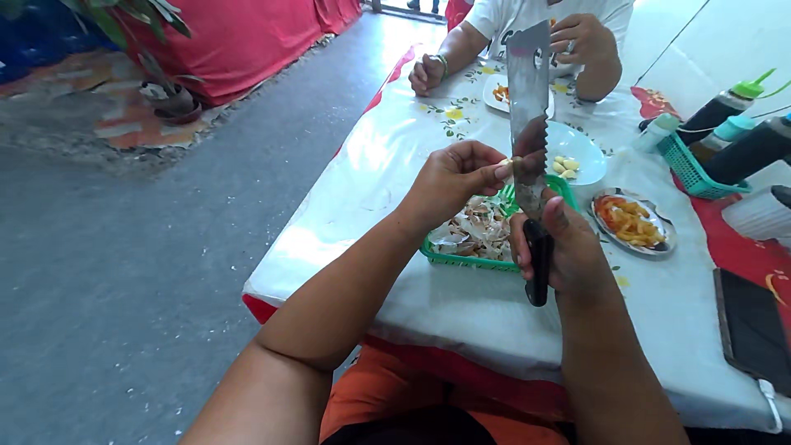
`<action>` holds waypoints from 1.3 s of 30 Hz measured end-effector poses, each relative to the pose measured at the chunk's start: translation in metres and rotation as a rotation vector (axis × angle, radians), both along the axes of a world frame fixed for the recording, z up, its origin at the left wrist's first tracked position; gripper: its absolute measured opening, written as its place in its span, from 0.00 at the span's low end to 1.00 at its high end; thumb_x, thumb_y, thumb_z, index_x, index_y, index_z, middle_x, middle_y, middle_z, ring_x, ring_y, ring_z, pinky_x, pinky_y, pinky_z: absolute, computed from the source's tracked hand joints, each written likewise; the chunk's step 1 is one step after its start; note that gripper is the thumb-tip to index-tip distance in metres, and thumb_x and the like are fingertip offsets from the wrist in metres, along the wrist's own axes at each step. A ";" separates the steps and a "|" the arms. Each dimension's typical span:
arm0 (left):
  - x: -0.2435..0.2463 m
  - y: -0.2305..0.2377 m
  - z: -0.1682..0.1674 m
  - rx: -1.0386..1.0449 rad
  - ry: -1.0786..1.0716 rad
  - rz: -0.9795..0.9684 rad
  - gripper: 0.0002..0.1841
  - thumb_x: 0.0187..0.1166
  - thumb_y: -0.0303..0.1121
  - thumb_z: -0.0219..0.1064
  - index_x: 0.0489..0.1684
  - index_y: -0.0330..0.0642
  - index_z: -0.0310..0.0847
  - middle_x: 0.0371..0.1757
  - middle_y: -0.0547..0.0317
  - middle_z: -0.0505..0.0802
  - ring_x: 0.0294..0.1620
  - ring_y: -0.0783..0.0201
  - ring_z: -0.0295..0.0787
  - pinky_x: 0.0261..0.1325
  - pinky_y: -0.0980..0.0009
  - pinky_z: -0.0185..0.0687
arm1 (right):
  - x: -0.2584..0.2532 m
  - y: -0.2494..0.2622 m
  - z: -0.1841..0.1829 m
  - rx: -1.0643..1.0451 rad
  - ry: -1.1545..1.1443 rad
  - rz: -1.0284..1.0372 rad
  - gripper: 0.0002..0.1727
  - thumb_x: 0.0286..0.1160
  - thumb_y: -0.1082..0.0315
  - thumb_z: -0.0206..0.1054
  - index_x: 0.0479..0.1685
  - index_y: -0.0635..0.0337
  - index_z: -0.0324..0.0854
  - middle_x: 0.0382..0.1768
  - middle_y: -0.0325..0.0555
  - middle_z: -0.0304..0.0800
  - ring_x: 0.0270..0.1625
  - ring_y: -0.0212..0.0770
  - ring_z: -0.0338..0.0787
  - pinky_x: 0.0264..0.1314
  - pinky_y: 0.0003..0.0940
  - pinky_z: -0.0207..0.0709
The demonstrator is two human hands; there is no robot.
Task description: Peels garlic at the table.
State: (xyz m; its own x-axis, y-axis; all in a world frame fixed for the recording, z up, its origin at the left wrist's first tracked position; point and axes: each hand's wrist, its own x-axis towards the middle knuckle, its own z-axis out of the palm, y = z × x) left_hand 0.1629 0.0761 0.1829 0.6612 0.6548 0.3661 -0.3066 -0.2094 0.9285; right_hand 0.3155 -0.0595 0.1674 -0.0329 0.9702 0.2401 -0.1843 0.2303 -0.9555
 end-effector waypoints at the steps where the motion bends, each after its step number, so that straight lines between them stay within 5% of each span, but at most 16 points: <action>1: 0.000 0.000 0.000 0.000 -0.002 -0.007 0.05 0.80 0.23 0.70 0.48 0.36 0.84 0.37 0.61 0.94 0.38 0.69 0.94 0.48 0.72 0.93 | 0.000 0.000 0.000 -0.002 -0.002 -0.006 0.38 0.83 0.35 0.56 0.91 0.38 0.58 0.19 0.37 0.79 0.12 0.30 0.80 0.13 0.22 0.80; 19: 0.001 0.002 -0.003 -0.021 -0.066 -0.062 0.04 0.83 0.22 0.65 0.49 0.36 0.82 0.40 0.60 0.94 0.41 0.68 0.94 0.51 0.70 0.93 | 0.000 0.000 0.000 0.030 0.022 -0.105 0.35 0.83 0.36 0.56 0.84 0.43 0.66 0.19 0.37 0.76 0.12 0.29 0.78 0.13 0.21 0.79; 26: 0.001 0.003 -0.003 0.018 -0.087 -0.039 0.10 0.81 0.19 0.63 0.57 0.35 0.79 0.44 0.60 0.93 0.44 0.67 0.94 0.53 0.68 0.93 | 0.000 0.003 0.001 -0.002 0.061 -0.115 0.38 0.77 0.32 0.59 0.83 0.40 0.65 0.18 0.37 0.77 0.12 0.30 0.79 0.14 0.22 0.79; 32: -0.001 0.004 -0.006 0.153 0.047 0.039 0.08 0.75 0.23 0.73 0.47 0.37 0.83 0.42 0.60 0.93 0.35 0.71 0.92 0.44 0.73 0.92 | 0.001 0.001 -0.001 0.018 0.042 -0.115 0.37 0.80 0.33 0.58 0.84 0.41 0.66 0.18 0.37 0.77 0.13 0.29 0.78 0.14 0.22 0.79; 39: -0.003 0.004 -0.005 0.127 -0.082 0.053 0.10 0.73 0.20 0.73 0.46 0.38 0.82 0.44 0.60 0.93 0.38 0.71 0.92 0.46 0.72 0.92 | 0.001 0.001 0.000 0.005 0.108 -0.141 0.37 0.82 0.34 0.56 0.84 0.44 0.64 0.19 0.38 0.77 0.12 0.30 0.78 0.14 0.23 0.80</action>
